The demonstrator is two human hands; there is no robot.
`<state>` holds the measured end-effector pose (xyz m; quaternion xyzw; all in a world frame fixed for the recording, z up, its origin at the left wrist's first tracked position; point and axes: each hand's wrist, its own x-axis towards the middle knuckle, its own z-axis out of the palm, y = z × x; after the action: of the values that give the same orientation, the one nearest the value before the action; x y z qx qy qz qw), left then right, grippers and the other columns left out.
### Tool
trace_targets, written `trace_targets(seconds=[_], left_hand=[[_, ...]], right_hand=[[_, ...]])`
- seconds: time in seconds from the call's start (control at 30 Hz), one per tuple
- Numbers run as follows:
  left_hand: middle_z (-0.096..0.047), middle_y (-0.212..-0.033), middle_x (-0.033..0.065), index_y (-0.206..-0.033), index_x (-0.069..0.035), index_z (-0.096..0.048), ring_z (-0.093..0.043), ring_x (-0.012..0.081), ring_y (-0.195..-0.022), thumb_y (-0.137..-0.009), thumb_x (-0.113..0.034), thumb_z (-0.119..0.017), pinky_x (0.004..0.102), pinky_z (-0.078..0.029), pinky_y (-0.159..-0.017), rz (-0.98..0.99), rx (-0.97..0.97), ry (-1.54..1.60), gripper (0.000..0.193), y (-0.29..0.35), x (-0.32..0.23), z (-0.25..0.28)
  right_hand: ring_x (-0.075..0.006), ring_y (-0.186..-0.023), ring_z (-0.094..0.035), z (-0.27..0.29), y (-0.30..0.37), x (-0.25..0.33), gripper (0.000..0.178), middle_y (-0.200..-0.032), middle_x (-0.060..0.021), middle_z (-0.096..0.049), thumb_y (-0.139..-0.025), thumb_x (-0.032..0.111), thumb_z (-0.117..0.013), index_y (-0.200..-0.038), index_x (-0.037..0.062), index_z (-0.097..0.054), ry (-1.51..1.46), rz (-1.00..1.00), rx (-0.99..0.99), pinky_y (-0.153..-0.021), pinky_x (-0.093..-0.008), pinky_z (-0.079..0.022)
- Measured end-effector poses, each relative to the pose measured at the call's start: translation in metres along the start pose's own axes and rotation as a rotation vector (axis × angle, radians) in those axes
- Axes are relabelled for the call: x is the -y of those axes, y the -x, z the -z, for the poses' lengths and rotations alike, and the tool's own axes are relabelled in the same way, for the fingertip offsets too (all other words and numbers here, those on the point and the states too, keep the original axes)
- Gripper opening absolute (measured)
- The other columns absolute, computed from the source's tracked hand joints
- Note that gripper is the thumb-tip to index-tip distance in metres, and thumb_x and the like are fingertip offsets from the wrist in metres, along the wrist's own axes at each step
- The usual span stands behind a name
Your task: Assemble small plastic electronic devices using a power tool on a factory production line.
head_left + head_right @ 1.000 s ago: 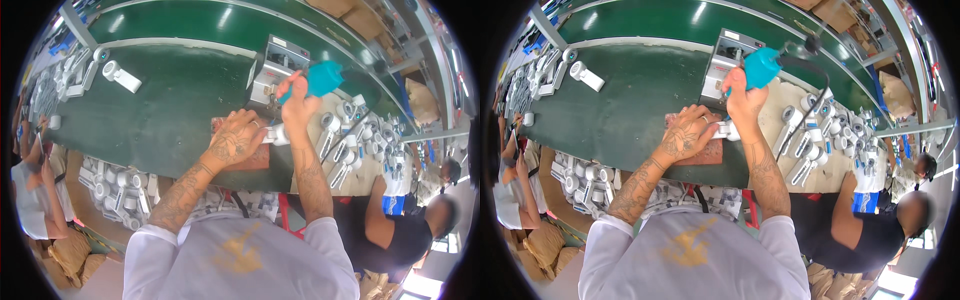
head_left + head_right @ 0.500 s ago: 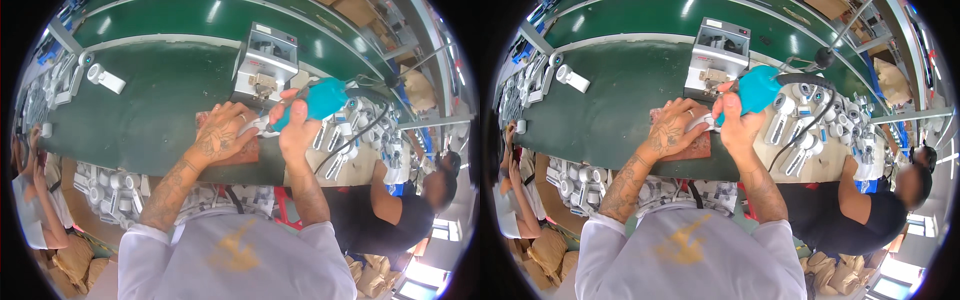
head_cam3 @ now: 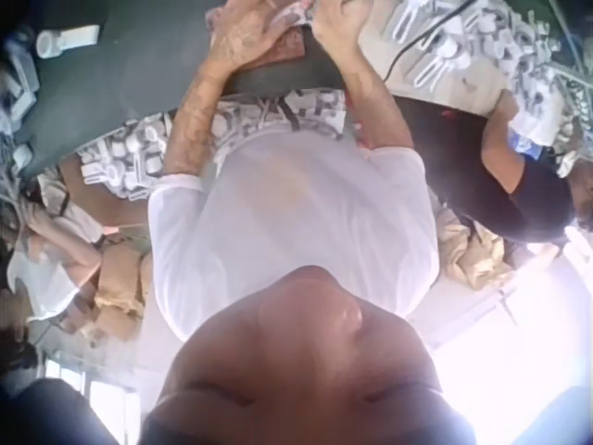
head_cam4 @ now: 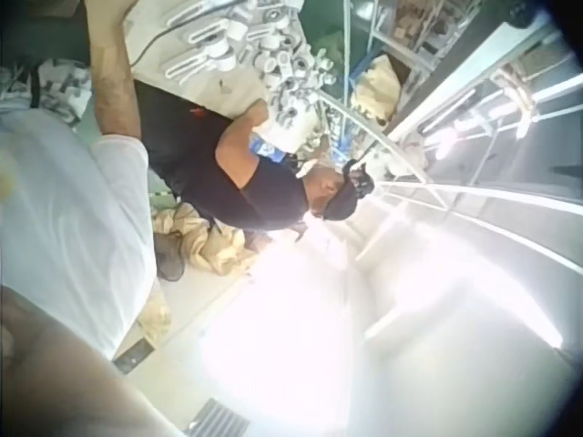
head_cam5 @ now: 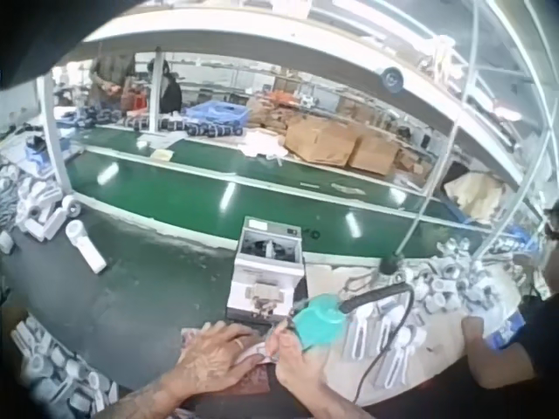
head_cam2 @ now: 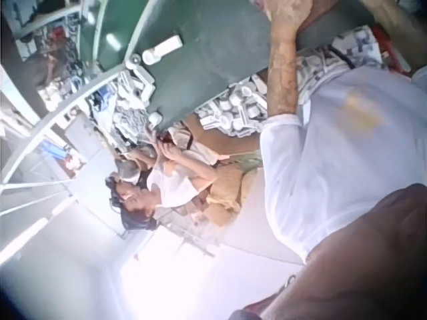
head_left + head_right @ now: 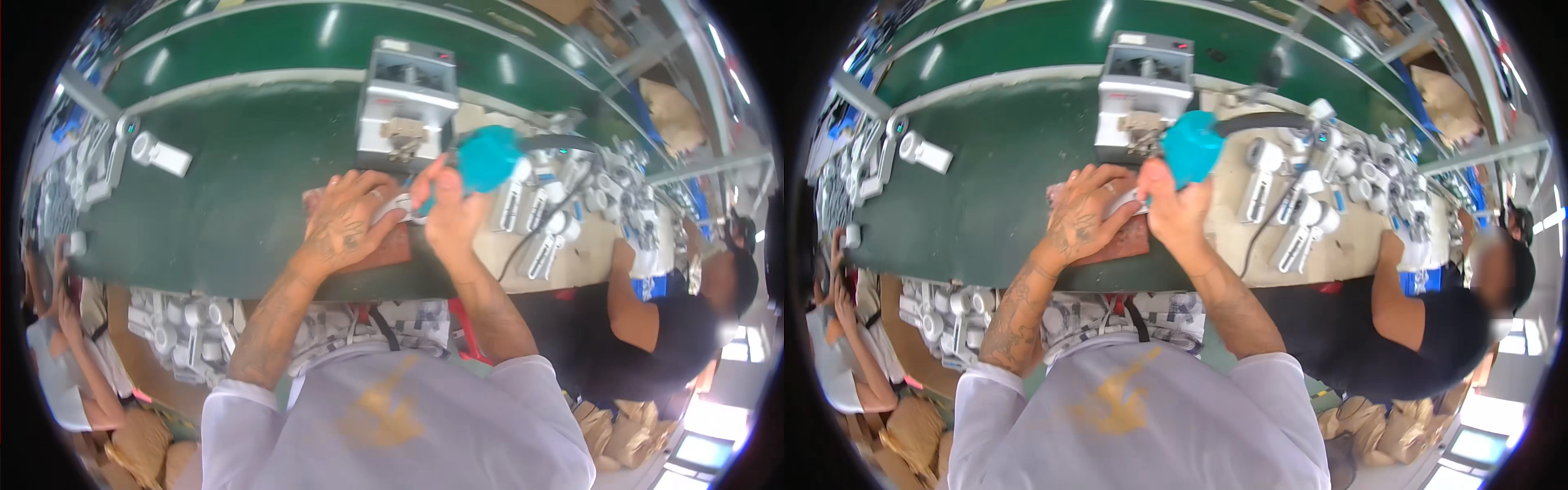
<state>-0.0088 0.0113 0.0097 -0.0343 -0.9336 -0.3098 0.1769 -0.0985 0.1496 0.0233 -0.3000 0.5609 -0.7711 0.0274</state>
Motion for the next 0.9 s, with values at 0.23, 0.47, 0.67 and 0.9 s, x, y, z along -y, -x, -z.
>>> trace_targets(seconds=[0.23, 0.47, 0.67, 0.9], left_hand=[[-0.064, -0.109, 0.0088, -0.114, -0.015, -0.07, -0.062, 0.0283, -0.102, -0.085, -0.029, -0.073, 0.0443, -0.048, -0.086, -0.277, -0.053, -0.203, 0.033, 0.027, -0.016, 0.001], [-0.068, -0.087, 0.0147, -0.097, -0.002, -0.068, -0.067, 0.0322, -0.077, -0.093, -0.038, -0.066, 0.0432, -0.056, -0.072, 0.048, 0.081, -0.148, 0.037, 0.056, -0.047, 0.033], [-0.063, -0.063, 0.0083, -0.102, -0.003, -0.056, -0.053, 0.0121, -0.04, -0.104, -0.049, -0.045, 0.0222, -0.038, -0.035, 0.682, -0.254, 0.745, 0.048, 0.091, -0.035, 0.059], [-0.055, -0.059, 0.0006, -0.088, -0.009, -0.057, -0.046, 0.007, -0.041, -0.1, -0.053, -0.054, 0.0209, -0.03, -0.037, 0.745, -0.572, 0.782, 0.046, 0.128, -0.017, 0.057]], right_hand=[[-0.0162, -0.064, -0.059, 0.013, 0.023, 0.044, 0.05, -0.071, -0.0061, -0.057, -0.1, 0.048, -0.057, -0.108, -0.0007, -0.056, -0.03, 0.078, -0.1, -0.059, -0.0321, -0.049], [-0.0117, -0.064, -0.056, 0.05, 0.04, 0.051, 0.028, -0.073, -0.0017, -0.058, -0.099, 0.025, -0.064, -0.11, -0.0003, -0.059, 0.128, -0.016, -0.304, -0.059, -0.0268, -0.043], [-0.0226, -0.084, -0.065, 0.062, 0.049, 0.04, 0.037, -0.091, -0.0134, -0.068, -0.095, 0.025, -0.068, -0.12, 0.0004, -0.057, 0.569, -0.016, -0.244, -0.078, -0.0366, -0.051], [-0.0304, -0.11, -0.062, 0.065, 0.067, 0.015, 0.057, -0.121, -0.0204, -0.063, -0.095, 0.021, -0.068, -0.141, -0.0005, -0.043, 0.51, 0.087, -0.193, -0.098, -0.0403, -0.047]])
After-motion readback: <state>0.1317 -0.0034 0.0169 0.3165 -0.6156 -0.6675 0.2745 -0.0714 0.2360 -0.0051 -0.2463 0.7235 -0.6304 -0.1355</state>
